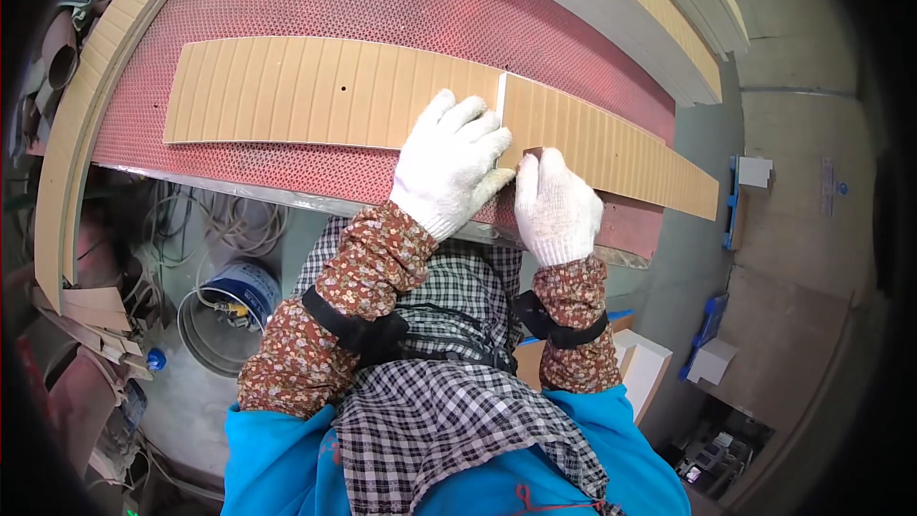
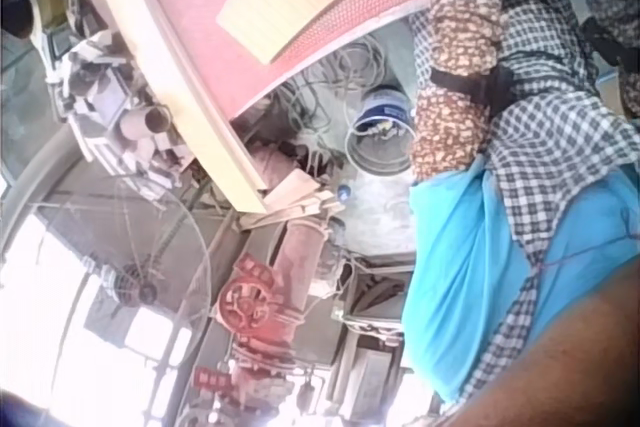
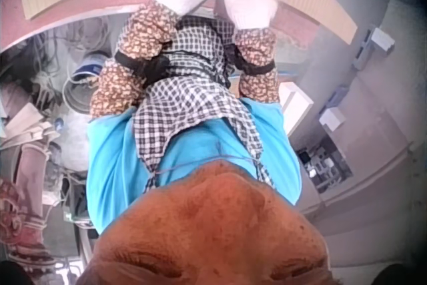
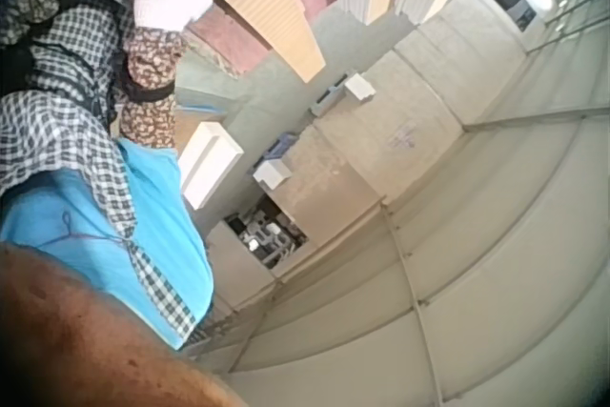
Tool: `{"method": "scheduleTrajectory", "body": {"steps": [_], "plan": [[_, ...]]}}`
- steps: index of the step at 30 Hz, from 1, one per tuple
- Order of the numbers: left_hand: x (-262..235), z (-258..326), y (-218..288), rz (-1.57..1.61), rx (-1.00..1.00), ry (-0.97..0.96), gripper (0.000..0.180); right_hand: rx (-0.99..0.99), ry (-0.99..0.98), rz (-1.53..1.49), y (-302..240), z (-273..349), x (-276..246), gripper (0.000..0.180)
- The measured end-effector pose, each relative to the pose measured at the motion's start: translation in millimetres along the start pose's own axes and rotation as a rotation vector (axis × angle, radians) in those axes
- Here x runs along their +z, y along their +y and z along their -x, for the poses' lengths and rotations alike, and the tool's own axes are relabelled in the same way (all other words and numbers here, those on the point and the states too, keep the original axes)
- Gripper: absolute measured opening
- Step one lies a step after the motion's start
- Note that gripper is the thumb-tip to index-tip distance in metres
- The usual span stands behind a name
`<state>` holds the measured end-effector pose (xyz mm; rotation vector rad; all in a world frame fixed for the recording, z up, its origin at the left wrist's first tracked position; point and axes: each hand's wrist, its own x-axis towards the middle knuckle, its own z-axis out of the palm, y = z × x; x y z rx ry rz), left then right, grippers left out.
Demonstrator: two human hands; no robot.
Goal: The person sands the edges of a wooden panel with a small block, then sets it aside on a stack and begins sanding another panel.
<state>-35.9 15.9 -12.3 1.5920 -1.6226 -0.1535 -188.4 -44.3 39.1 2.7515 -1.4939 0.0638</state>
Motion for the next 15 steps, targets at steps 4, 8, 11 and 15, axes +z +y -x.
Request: {"method": "scheduleTrajectory", "body": {"steps": [4,8,11,15], "plan": [[1.7,1.1,0.3,-0.013,-0.010,0.008,0.041,0.035,-0.061,0.001,-4.3,-24.6,-5.0,0.031],[3.4,-0.4,1.5,-0.005,0.011,0.060,0.044,0.114,-0.114,0.033,-1.9,-79.4,-4.8,0.040],[1.7,-1.3,2.1,-0.006,0.005,0.038,0.044,0.091,-0.088,0.089,1.9,-107.3,1.5,0.042],[1.3,0.0,0.4,-0.006,0.006,0.039,0.044,0.160,-0.125,0.051,-3.0,-101.1,1.6,0.043]]}}
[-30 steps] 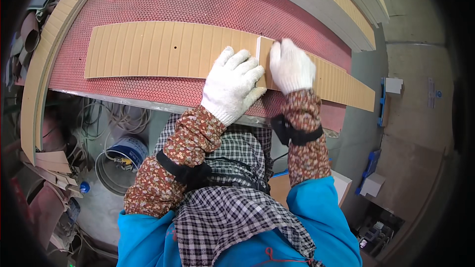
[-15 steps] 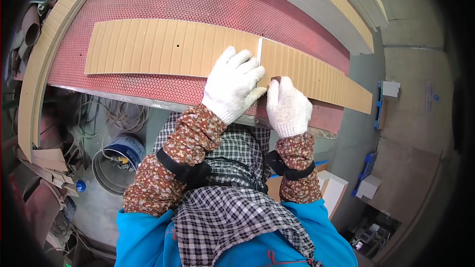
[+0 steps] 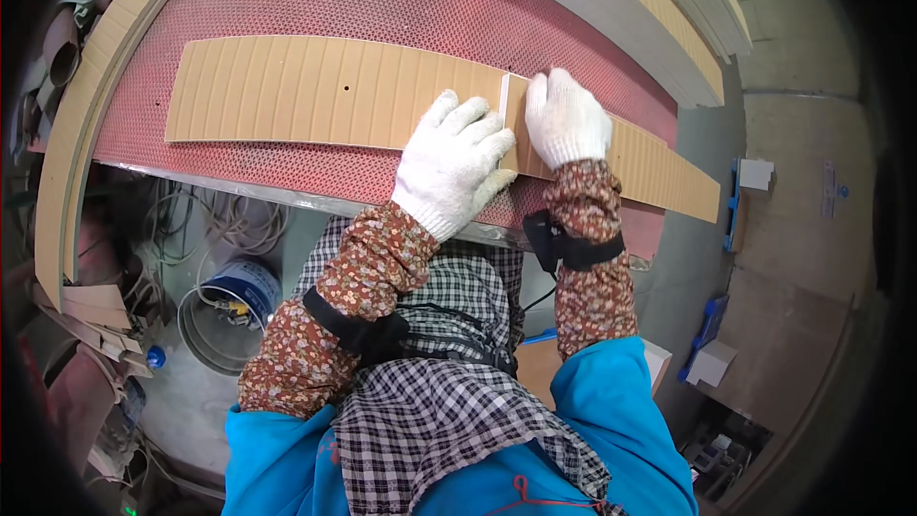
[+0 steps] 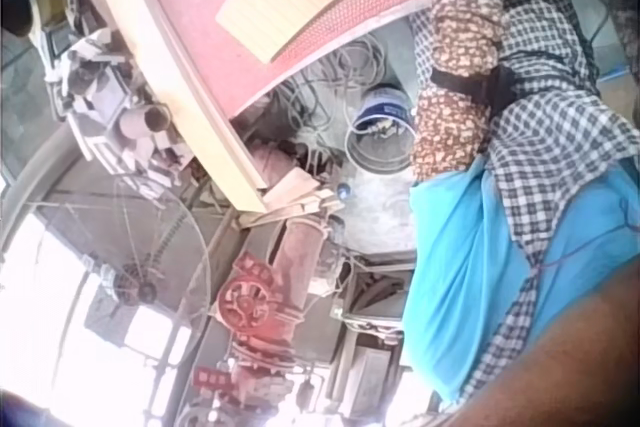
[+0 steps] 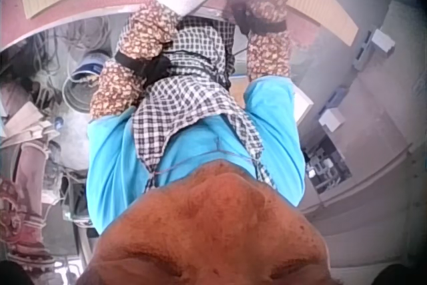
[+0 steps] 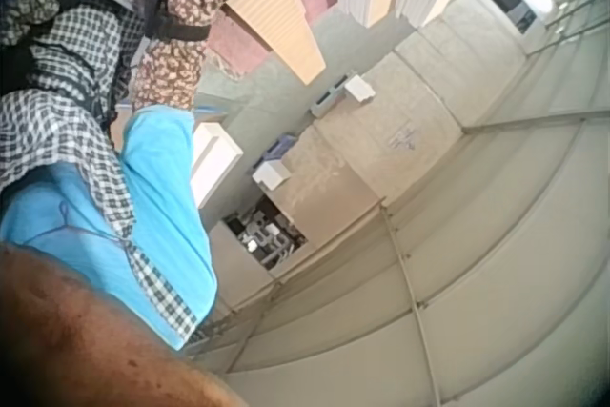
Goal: The person sands the edges of a wooden panel with a small block, then sets it aside on a stack and begins sanding another panel.
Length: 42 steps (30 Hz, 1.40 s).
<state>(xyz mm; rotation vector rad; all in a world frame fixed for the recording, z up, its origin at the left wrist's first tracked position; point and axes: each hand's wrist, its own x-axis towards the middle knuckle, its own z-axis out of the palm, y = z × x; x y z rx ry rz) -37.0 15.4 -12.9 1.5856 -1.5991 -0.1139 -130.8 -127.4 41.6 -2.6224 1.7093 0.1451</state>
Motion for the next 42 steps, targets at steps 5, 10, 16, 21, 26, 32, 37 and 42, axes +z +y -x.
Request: {"method": "scheduleTrajectory", "body": {"steps": [5,10,16,21,26,32,37,42], "plan": [[-3.9,-1.0,-0.1,-0.005,-0.022,-0.098,0.043,-0.061,0.014,-0.026,6.5,58.8,3.3,0.036],[4.2,2.5,-1.5,-0.030,0.022,0.042,0.042,-0.157,0.084,-0.053,20.4,114.8,9.1,0.029],[-2.3,0.9,-0.2,0.066,-0.026,-0.009,0.038,-0.139,0.112,-0.138,21.1,127.2,7.7,0.024],[-1.0,4.3,-1.2,0.047,-0.033,-0.029,0.035,-0.181,0.147,-0.150,8.4,118.5,8.1,0.024],[5.1,8.3,-2.7,-0.010,0.003,0.049,0.030,-0.182,0.130,-0.123,7.6,114.6,9.7,0.024],[5.1,5.4,-1.8,-0.005,0.010,0.049,0.031,-0.156,0.102,-0.114,4.1,85.3,5.1,0.027],[6.7,5.3,-1.4,0.020,-0.018,0.091,0.036,-0.148,0.042,-0.058,3.6,76.1,4.6,0.031],[4.9,6.3,-2.1,-0.023,0.014,0.075,0.037,-0.143,0.049,-0.050,0.9,76.9,3.2,0.032]]}}
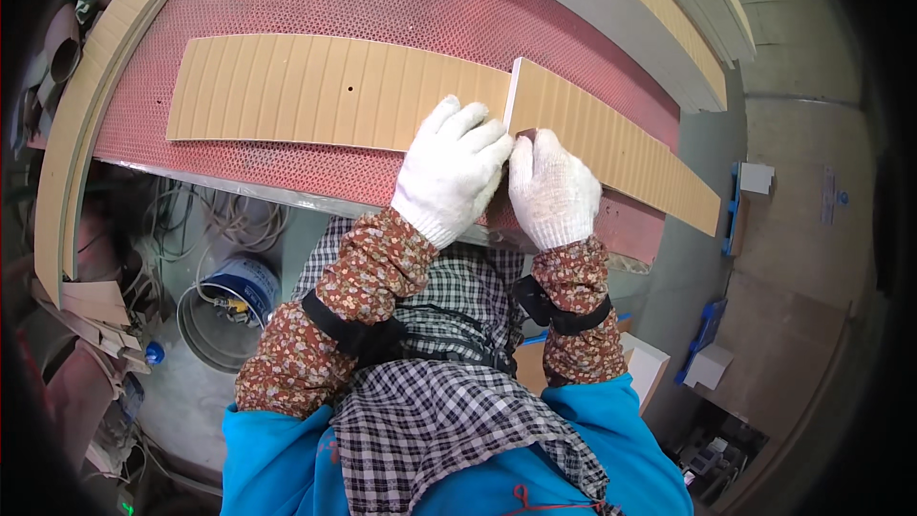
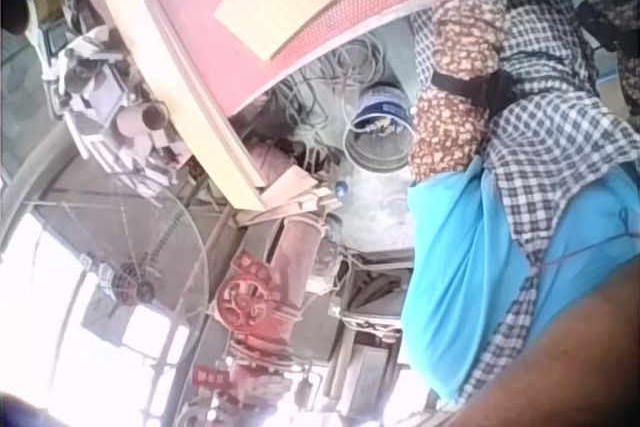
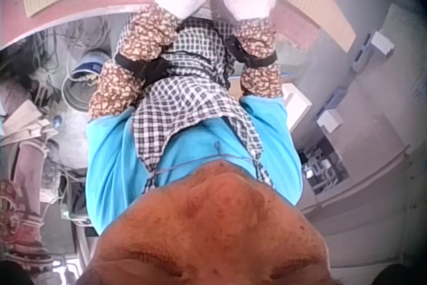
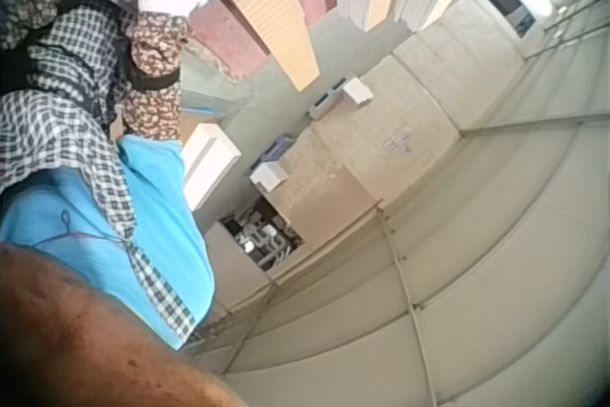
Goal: The person sands the edges of a wooden panel with a small block, then sets it aside on a stack and begins sanding another panel.
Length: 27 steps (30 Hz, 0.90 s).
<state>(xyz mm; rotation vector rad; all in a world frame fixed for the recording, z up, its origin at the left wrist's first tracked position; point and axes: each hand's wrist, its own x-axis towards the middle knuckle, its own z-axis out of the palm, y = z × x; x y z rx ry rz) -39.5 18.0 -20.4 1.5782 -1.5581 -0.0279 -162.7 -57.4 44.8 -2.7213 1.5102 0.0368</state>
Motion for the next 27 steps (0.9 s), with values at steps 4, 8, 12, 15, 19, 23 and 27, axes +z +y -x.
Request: {"method": "scheduleTrajectory", "body": {"steps": [4,8,12,15,19,23,27], "plan": [[1.7,1.0,-1.1,-0.031,0.012,-0.013,0.036,0.025,-0.048,-0.016,-1.9,-4.6,-1.5,0.034],[-2.3,-1.0,0.2,-0.029,0.006,-0.072,0.036,0.102,-0.060,-0.038,-3.6,-25.9,-3.8,0.034],[-4.5,-1.4,2.0,-0.031,0.014,-0.092,0.036,0.151,-0.092,-0.005,-0.4,-64.0,-5.7,0.043],[-1.6,-0.1,1.1,-0.035,0.009,-0.088,0.037,0.169,-0.109,0.006,-2.4,-96.7,-10.2,0.048],[-0.3,1.5,-0.9,-0.051,0.021,-0.053,0.036,0.141,-0.102,0.016,-2.1,-108.0,-8.4,0.048],[-5.1,1.0,-1.7,0.004,0.038,-0.094,0.034,0.143,-0.106,0.013,-6.1,-85.2,-8.6,0.045],[-5.7,3.1,-1.7,0.010,0.026,-0.077,0.032,0.155,-0.135,-0.011,-5.5,-47.3,-5.1,0.044]]}}
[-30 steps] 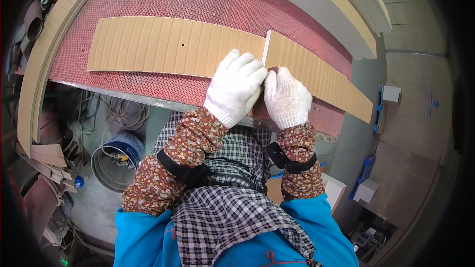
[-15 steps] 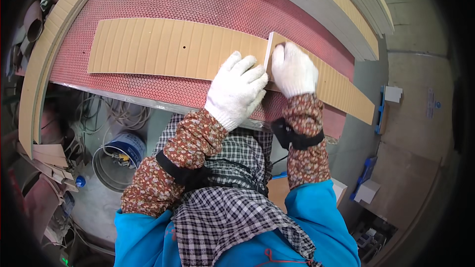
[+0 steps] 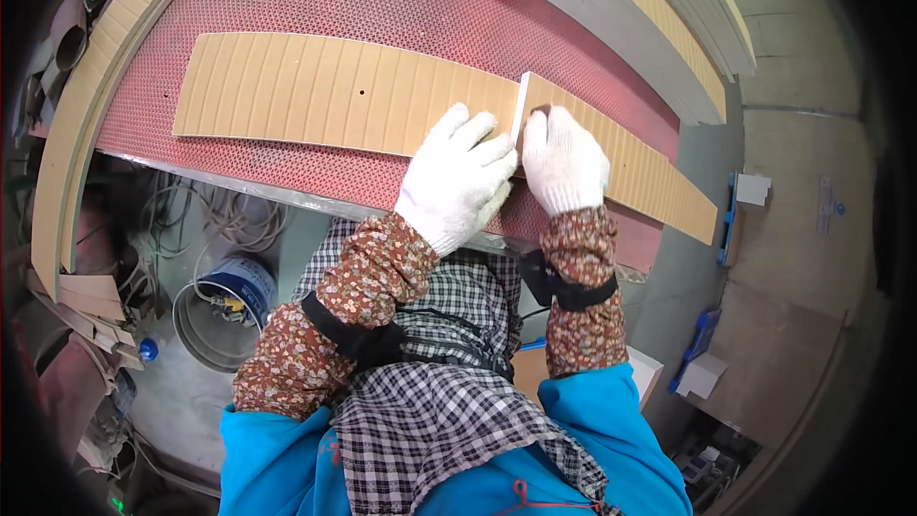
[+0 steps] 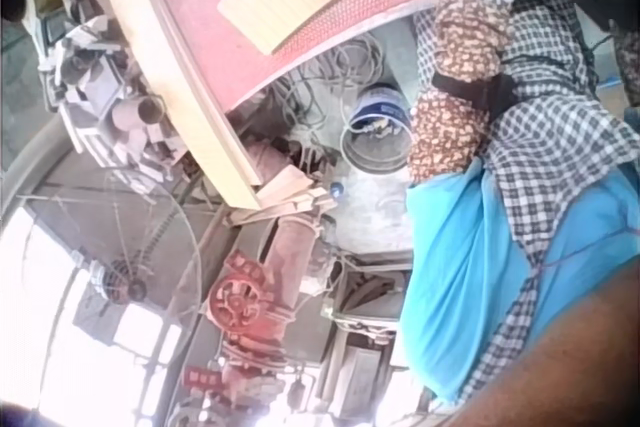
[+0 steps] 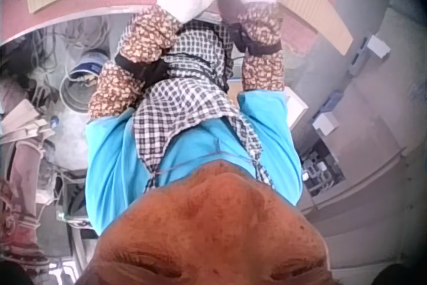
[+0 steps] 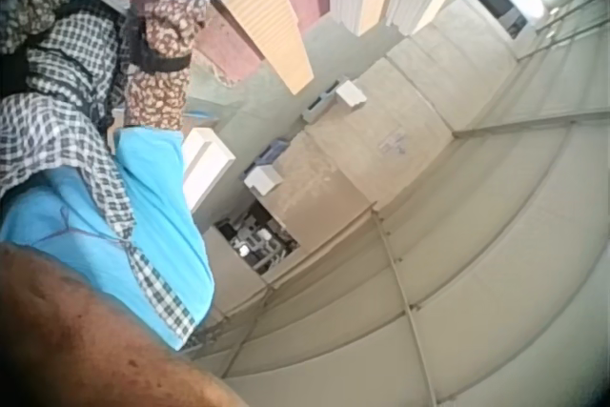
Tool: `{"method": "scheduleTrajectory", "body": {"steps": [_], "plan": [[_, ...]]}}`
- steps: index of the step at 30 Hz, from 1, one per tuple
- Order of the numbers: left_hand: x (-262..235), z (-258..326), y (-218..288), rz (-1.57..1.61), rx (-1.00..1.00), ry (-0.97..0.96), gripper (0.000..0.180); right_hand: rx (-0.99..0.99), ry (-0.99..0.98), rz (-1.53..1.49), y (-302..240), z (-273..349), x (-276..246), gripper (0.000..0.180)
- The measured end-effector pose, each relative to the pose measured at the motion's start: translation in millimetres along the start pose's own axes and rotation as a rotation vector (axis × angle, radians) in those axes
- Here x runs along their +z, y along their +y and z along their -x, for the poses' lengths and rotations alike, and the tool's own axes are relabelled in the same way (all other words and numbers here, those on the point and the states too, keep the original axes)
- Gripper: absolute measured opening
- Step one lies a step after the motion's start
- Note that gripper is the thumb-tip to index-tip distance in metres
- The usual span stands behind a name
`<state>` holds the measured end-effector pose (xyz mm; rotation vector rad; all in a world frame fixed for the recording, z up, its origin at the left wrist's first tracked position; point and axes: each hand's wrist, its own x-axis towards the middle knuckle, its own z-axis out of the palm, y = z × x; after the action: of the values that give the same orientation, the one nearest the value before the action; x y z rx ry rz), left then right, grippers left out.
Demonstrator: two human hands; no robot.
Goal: The person sands the edges of a wooden panel with a small block, then sets it aside on a stack and begins sanding another panel.
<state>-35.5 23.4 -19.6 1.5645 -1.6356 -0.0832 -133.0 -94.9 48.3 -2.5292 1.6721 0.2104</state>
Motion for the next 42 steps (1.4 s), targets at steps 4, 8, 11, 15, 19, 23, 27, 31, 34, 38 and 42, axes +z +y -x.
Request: {"method": "scheduleTrajectory", "body": {"steps": [4,8,11,15,19,23,27,31,34,38,42], "plan": [[-3.4,-0.8,1.9,0.000,-0.009,-0.016,0.032,-0.011,-0.015,0.025,-1.5,-5.4,-5.4,0.047],[0.3,-1.8,2.7,0.004,0.013,0.012,0.032,-0.024,0.072,0.027,-1.9,-43.7,-9.2,0.049],[1.6,-0.8,1.4,-0.015,0.019,0.019,0.032,-0.081,0.089,0.081,6.5,-60.4,5.4,0.049],[-0.8,-2.3,1.2,0.009,0.021,-0.026,0.033,-0.011,0.073,-0.006,5.4,-27.3,4.0,0.049],[-3.2,2.5,-1.2,-0.017,0.003,-0.012,0.033,-0.051,0.030,-0.007,3.9,5.6,8.7,0.046],[-2.7,-2.2,2.2,0.016,0.012,-0.022,0.033,-0.053,0.052,-0.024,6.1,-15.9,-3.3,0.047],[0.5,-0.1,0.9,-0.002,0.024,0.003,0.033,-0.040,0.087,0.008,0.9,-50.6,-3.9,0.050],[2.2,-2.2,1.7,0.005,0.031,0.005,0.033,-0.024,0.090,-0.002,4.6,-41.9,-1.5,0.052],[-1.6,-2.1,2.0,0.004,0.017,-0.020,0.033,0.011,0.015,-0.010,4.4,-3.4,1.7,0.050],[-2.0,-1.3,0.6,-0.002,0.004,-0.018,0.033,-0.062,0.098,-0.067,8.4,49.0,10.0,0.040],[-0.4,-1.8,0.3,-0.005,0.025,0.020,0.033,-0.074,0.093,-0.050,13.1,54.8,10.9,0.036]]}}
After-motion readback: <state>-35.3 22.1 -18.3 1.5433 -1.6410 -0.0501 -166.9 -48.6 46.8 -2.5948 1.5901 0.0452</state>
